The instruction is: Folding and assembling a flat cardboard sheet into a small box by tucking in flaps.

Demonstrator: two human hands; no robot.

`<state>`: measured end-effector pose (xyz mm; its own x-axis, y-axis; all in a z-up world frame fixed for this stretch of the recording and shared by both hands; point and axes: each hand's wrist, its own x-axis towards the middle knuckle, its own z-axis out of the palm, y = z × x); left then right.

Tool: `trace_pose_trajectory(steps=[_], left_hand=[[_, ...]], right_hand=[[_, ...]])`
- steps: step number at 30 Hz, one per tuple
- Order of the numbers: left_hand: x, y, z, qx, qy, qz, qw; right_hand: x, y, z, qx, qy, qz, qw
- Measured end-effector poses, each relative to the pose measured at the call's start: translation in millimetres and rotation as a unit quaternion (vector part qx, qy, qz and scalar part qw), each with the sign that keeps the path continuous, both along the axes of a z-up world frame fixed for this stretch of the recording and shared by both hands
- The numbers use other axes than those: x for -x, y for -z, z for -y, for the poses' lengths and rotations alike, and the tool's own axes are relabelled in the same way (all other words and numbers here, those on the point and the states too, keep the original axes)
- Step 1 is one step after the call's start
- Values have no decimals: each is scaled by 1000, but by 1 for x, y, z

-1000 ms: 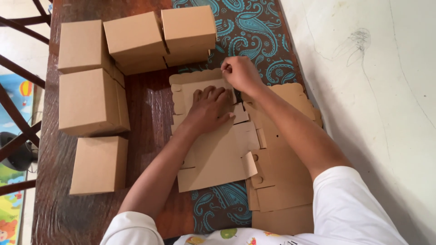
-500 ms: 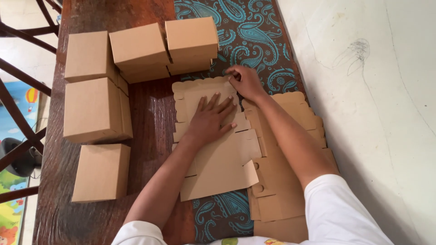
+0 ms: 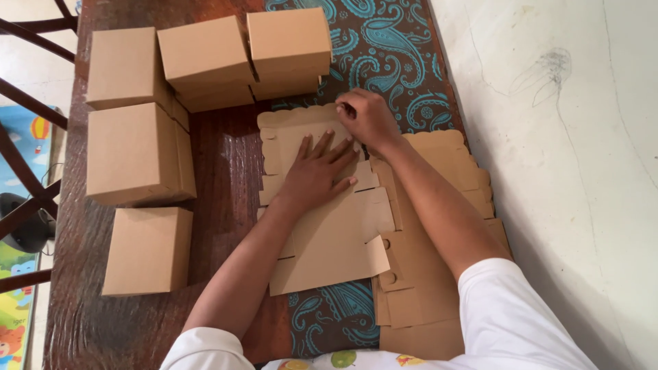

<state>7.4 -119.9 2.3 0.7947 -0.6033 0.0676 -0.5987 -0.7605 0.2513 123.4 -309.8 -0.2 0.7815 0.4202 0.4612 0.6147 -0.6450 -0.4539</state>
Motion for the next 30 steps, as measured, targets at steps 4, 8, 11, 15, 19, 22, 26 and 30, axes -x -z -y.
trace_pose_trajectory(steps=[4, 8, 11, 15, 19, 22, 26, 30], left_hand=[[2, -6, 1, 3, -5, 0, 1000], [2, 1, 0, 7, 0, 17, 1000], [-2, 5, -2, 9, -3, 21, 1000], [-2, 7, -1, 10, -2, 29, 1000], [1, 1, 1, -1, -8, 27, 1000], [2, -4, 1, 2, -4, 24, 1000], [0, 3, -1, 6, 1, 20, 1000], [-18, 21, -8, 78, -6, 40, 996]], right_hand=[[8, -2, -4, 65, -16, 35, 997], [10, 6, -3, 71, -9, 42, 997], [14, -7, -8, 85, -20, 27, 996], [31, -18, -9, 126, -32, -1, 991], [48, -13, -5, 143, -17, 8, 989], [45, 7, -1, 122, 9, 44, 992], [46, 25, 5, 85, 20, 47, 995], [37, 26, 5, 74, 42, 53, 995]])
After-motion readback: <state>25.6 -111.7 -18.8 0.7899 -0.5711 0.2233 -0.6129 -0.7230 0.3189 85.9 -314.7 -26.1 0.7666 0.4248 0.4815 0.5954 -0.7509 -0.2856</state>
